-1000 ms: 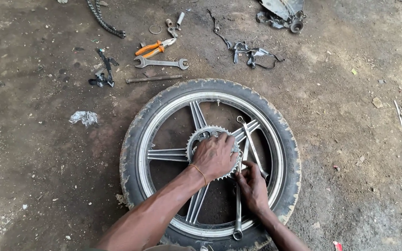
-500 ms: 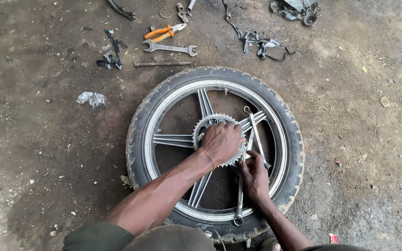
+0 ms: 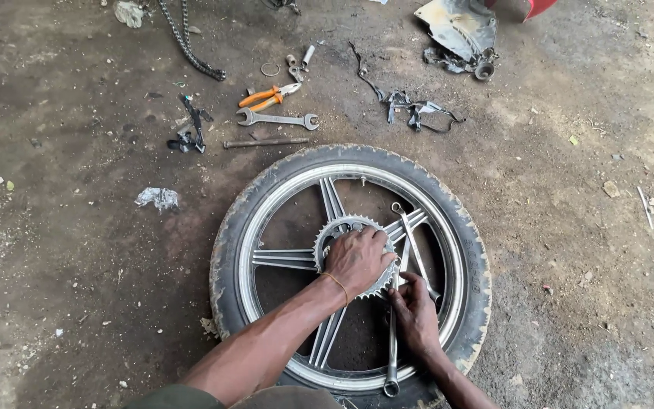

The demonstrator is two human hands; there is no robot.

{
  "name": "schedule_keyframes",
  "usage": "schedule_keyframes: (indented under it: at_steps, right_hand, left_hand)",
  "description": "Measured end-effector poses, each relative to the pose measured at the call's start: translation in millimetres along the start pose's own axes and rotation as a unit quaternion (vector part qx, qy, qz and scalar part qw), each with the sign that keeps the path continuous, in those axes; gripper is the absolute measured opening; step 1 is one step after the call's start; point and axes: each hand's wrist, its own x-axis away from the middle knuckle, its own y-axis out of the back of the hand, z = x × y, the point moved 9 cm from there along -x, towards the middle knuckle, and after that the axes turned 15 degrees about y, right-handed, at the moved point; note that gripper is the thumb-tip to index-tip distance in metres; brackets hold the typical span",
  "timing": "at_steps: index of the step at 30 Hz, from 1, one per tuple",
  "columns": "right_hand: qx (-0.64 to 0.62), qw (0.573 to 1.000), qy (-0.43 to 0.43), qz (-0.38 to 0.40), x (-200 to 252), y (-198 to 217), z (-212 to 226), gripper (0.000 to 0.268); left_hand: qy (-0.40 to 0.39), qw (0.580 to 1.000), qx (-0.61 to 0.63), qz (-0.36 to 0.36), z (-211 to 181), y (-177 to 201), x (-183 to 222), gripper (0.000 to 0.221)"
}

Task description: Using a wrench to tighten or loosen bolts on a motorcycle wheel sprocket.

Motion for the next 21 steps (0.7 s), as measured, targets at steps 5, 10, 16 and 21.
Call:
schedule_keyframes:
  at_steps: [5,10,16,21]
  right_hand:
    - [0.0,1.0,0.006,-0.01,-3,-1,-11,0.041]
    - [-0.059,0.998,-0.003,-0.018,-3,-6,-18,0.042]
    - [0.008,1.0,0.017,-0.017,1,0,-14,0.043]
    - [0.024,0.999,0.003,-0.024,0,-1,-22,0.042]
  left_hand:
    - [-0.054,0.998,0.025,0.033,-12,0,5,0.021]
    - [0.028,0.998,0.041,0.041,5,-15,-7,0.036]
    - [0.004,0.998,0.063,0.01,-1,25,6,0.047]
    - [-0.04,0.999,-0.024,-0.003,-5,-12,0,0.024]
